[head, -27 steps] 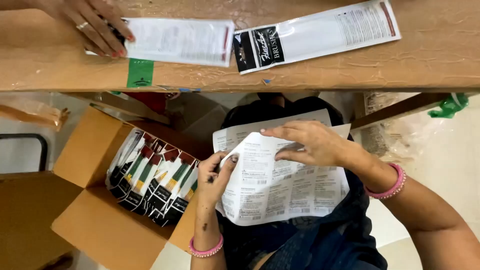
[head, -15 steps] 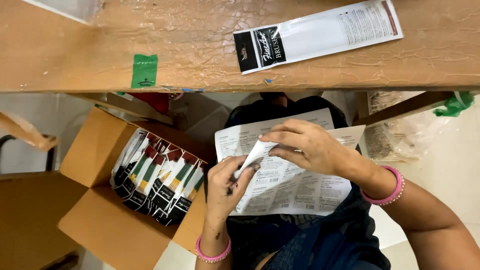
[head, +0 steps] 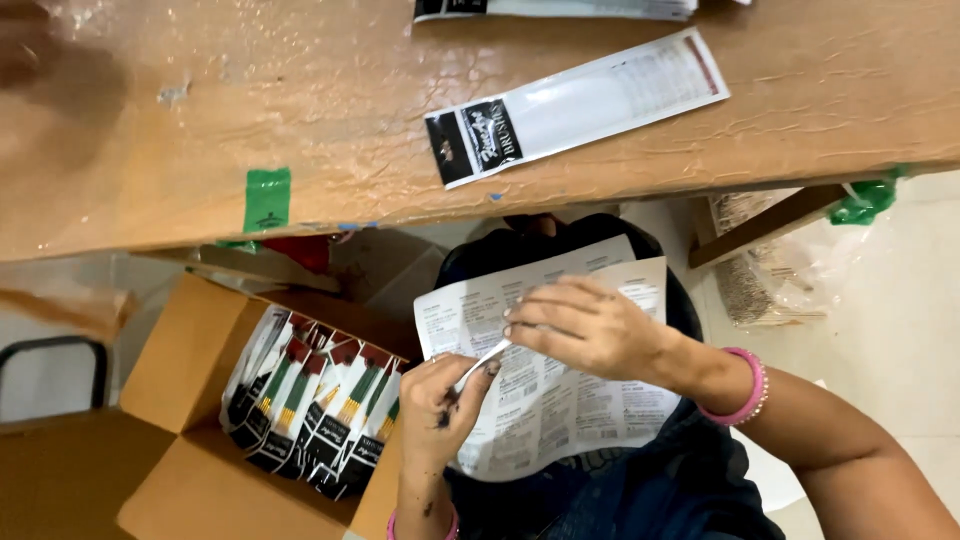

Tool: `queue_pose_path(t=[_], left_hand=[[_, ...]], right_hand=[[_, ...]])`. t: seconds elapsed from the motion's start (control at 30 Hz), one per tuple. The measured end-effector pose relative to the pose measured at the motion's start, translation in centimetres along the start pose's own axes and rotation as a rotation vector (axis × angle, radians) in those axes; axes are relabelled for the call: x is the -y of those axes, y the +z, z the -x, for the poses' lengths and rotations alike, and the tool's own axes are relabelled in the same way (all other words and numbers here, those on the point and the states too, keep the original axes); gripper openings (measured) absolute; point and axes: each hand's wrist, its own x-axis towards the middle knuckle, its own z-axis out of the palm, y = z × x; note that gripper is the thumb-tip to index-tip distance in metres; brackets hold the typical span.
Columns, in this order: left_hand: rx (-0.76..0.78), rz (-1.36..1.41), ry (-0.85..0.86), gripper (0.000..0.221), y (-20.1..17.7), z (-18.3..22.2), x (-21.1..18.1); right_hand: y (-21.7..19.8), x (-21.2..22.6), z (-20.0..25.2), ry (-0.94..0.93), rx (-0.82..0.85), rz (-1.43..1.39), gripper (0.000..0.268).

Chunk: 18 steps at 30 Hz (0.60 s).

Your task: Applying adhesive labels to individual art brush packages and organizing them for shipment.

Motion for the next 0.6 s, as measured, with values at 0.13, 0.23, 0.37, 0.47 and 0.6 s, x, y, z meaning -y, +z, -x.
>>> queue_pose_path(t=[0.13,0.23,0.37,0.47,0.6], left_hand=[[0.029,0.047,-0.124,0.008,0.4,0.4,0.9],[0.030,0.103,-0.162,0.018,0.5,0.7,1.1],[-0.010,0.078,-0.230,0.029,0.2,0.7,0.4],[-0.019,0.094,-0.193,0.028,0.2,0.5,0.0],[0.015,0.070,-0.128,0.024,0.3,0.3,-0.6]], right_hand=[[-0.3,0.1,0.5,-0.084,-0.043,0.068,0.023],[1.0,-0.2,2.0,-0.186,-0.116,0.097,0.019],[1.5,0.0,2.1,-0.017,-0.189,-0.126,0.025],[-1.0,0.5,-0.7,0.163,-0.092,-0.229,0.032],[-2.2,0.7,-2.2,0.192,0.097,-0.182,0.034]])
